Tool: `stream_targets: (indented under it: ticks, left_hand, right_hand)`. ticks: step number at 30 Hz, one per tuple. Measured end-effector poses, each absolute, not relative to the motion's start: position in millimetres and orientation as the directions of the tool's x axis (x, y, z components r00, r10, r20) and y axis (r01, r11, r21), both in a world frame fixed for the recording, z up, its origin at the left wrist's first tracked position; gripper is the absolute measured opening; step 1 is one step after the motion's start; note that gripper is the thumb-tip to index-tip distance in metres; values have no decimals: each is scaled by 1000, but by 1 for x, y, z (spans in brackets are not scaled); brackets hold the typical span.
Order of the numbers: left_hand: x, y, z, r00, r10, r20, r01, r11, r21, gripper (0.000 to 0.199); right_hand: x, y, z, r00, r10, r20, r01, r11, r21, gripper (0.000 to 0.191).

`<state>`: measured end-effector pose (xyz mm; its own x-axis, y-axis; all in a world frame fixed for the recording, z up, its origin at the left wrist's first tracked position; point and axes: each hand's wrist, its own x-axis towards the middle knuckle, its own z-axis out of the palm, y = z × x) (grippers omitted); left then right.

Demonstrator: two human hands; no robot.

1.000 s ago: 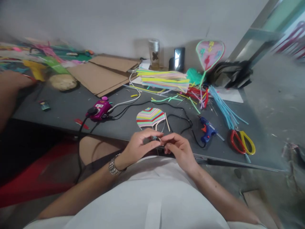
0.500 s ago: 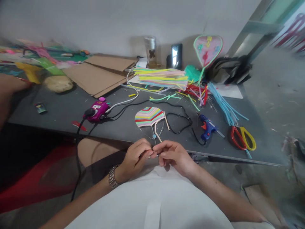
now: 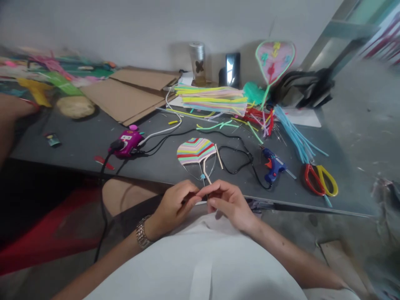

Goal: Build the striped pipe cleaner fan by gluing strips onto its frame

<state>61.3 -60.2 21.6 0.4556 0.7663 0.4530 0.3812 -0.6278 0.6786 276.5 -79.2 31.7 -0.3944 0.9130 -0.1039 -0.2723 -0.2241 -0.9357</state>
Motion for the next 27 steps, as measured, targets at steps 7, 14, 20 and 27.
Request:
stream_targets:
  ticks: [7,14,20,27]
  left_hand:
    - [61,-65,23,547,676,493,363,-723,588,31]
    - [7,-73,30,235,885,403,592,-459,663,40]
    - [-26,-81,12,298,851,432,705,-501,502,10]
    - [-12,-79,14,243,863,444,696,-474,540,22]
  right_hand:
    - [280,-85,30,-377,925,-48,-173,-121,-977,16]
    - [285,-79,29,-158,987,42,94,57,-994,12]
    - [297,-49,13,-155,960,233,781,263,-566,15]
    - [283,0,13,-57,993,102,993,67,-93,17]
